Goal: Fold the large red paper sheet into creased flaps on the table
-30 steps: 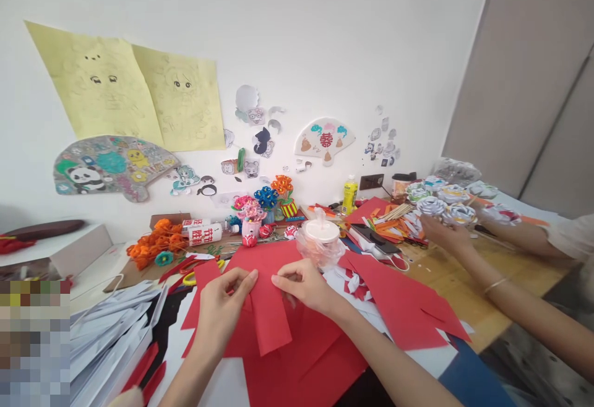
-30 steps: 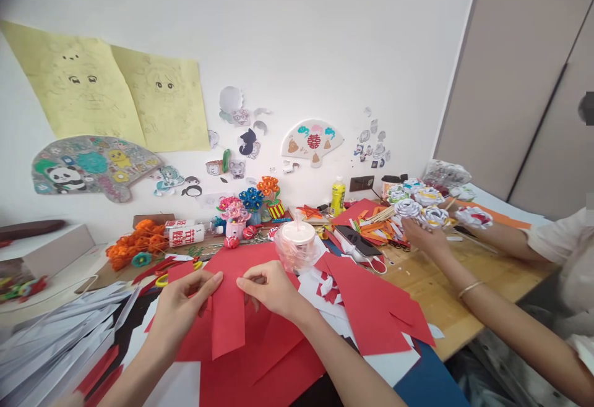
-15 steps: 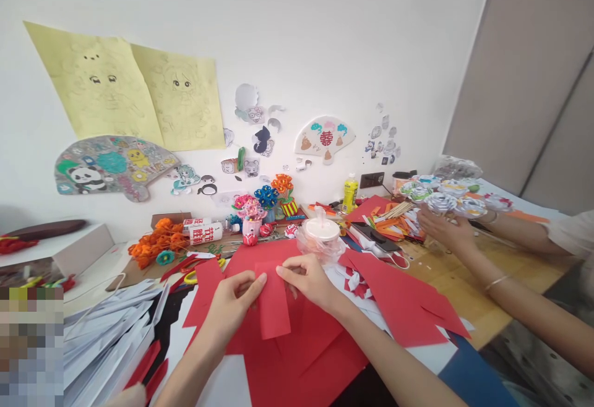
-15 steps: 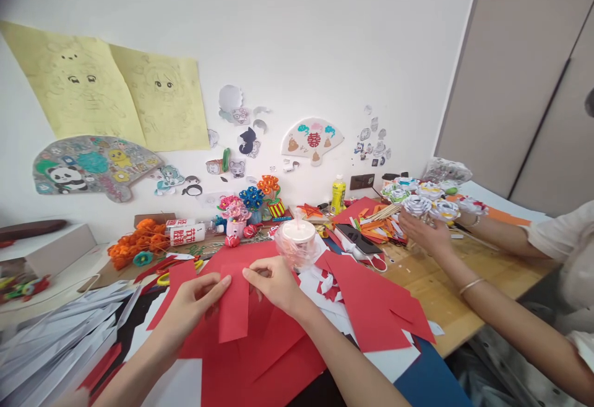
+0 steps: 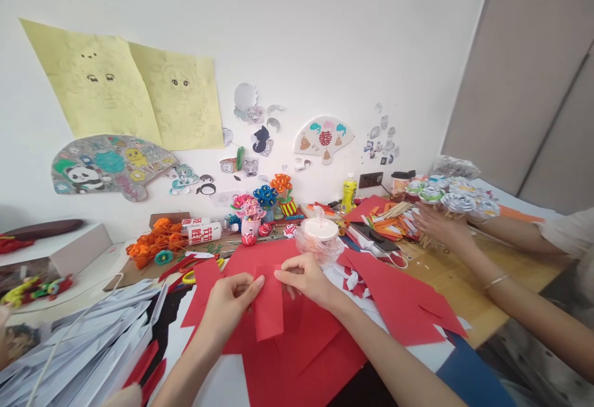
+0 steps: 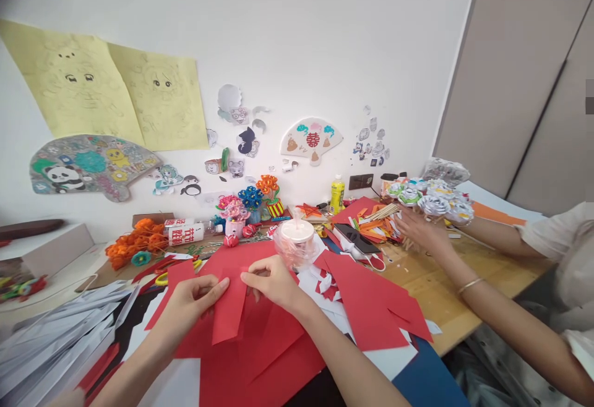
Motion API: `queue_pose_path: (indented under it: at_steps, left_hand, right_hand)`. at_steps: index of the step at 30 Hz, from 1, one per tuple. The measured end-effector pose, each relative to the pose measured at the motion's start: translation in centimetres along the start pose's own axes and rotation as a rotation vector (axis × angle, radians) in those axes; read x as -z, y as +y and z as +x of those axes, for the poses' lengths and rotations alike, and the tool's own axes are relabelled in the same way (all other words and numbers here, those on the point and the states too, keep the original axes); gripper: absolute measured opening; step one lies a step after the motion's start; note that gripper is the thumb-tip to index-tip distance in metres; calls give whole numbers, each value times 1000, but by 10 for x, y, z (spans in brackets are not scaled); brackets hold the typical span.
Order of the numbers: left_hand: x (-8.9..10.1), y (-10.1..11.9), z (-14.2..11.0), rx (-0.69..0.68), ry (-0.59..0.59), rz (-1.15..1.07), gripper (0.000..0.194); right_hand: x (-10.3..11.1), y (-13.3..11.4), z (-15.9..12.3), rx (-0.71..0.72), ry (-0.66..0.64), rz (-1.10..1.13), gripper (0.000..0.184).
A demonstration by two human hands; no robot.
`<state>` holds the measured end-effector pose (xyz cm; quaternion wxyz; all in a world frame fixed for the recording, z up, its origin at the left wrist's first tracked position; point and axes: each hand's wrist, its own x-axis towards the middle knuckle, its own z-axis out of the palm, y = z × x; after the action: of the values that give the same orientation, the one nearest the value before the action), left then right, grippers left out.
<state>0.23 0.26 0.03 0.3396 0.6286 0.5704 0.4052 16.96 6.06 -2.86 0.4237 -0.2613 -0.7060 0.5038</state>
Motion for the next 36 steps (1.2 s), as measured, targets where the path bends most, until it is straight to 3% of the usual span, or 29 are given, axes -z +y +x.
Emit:
queue_pose_path:
  at_steps: [10,28,36]
  left_hand:
    - [3,-6,2,-85,88,46,51]
    - [2,-6,2,-23,51,94,49]
    - [2,-15,6,-79,120,152,43]
  right_hand:
    - [0,-4,-3,11,-73,-35,42]
    - [2,-2,-2,57,-20,-38,40]
    - [1,2,0,59,-40,1,37]
